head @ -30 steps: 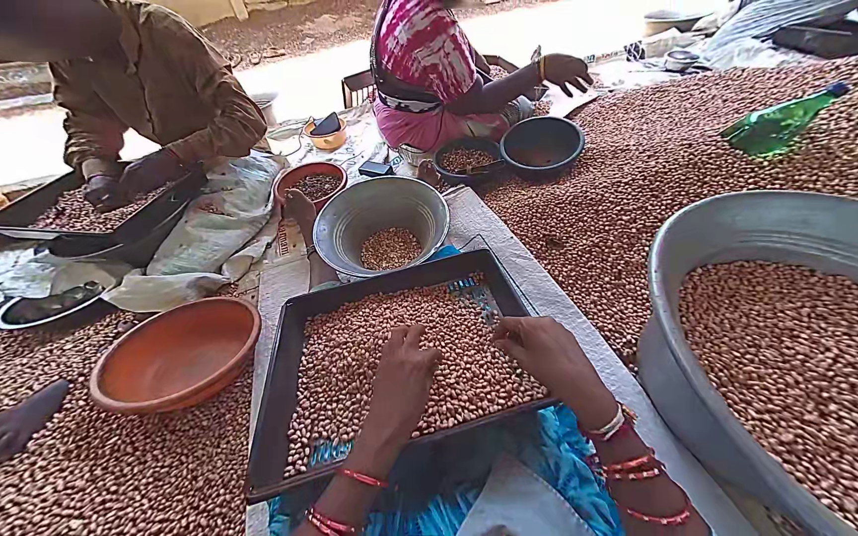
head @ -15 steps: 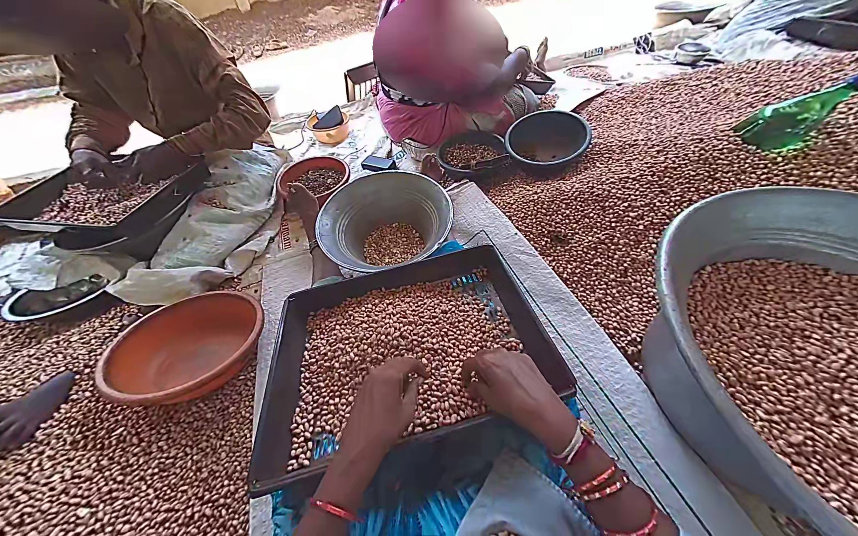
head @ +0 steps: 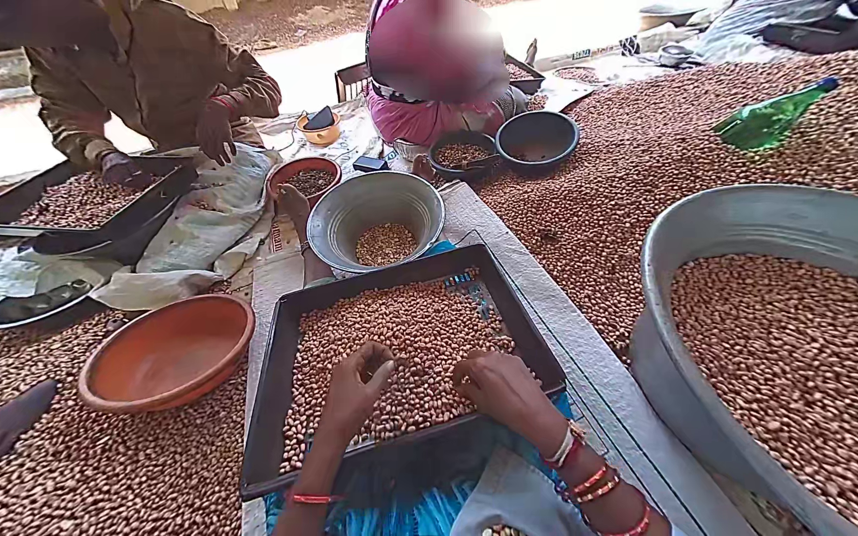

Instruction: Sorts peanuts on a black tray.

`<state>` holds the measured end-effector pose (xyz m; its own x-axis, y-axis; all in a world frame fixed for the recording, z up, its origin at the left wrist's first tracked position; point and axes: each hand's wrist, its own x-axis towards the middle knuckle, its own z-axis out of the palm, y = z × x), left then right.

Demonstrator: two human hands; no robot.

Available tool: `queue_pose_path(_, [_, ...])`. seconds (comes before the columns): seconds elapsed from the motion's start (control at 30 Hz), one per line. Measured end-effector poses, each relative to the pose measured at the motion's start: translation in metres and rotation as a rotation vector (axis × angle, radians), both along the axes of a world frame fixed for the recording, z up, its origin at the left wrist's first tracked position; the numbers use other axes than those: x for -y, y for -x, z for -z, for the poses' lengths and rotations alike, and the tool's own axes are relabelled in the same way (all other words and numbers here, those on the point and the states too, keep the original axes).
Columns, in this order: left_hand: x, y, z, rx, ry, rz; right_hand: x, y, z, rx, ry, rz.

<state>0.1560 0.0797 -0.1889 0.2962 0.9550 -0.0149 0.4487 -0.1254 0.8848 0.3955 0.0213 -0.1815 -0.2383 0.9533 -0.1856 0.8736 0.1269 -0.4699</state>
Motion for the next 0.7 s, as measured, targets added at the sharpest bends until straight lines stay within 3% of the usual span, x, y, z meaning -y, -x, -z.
queue_pose_path(0.1, [-0.001,0.015,-0.003,0.064,0.079,0.021,-0.002,0.001,0.0,0.005,0.031,-0.009])
queue_pose_path(0.27, [0.017,-0.011,0.0,-0.406,-0.012,0.229,-0.009,-0.006,0.003,-0.042,0.067,-0.034])
queue_pose_path(0.43, [0.021,-0.03,0.002,-0.593,-0.057,0.315,-0.008,-0.015,0.011,-0.476,-0.099,0.17])
queue_pose_path(0.5, [0.021,-0.033,0.001,-0.621,-0.052,0.331,-0.011,-0.012,0.007,-0.52,-0.104,0.212])
queue_pose_path(0.6, [0.016,-0.025,0.0,-0.493,-0.051,0.283,-0.016,0.003,0.002,-0.399,-0.089,0.101])
queue_pose_path(0.7, [0.007,-0.001,0.005,-0.09,0.026,0.125,-0.02,0.02,0.011,-0.234,-0.174,-0.013])
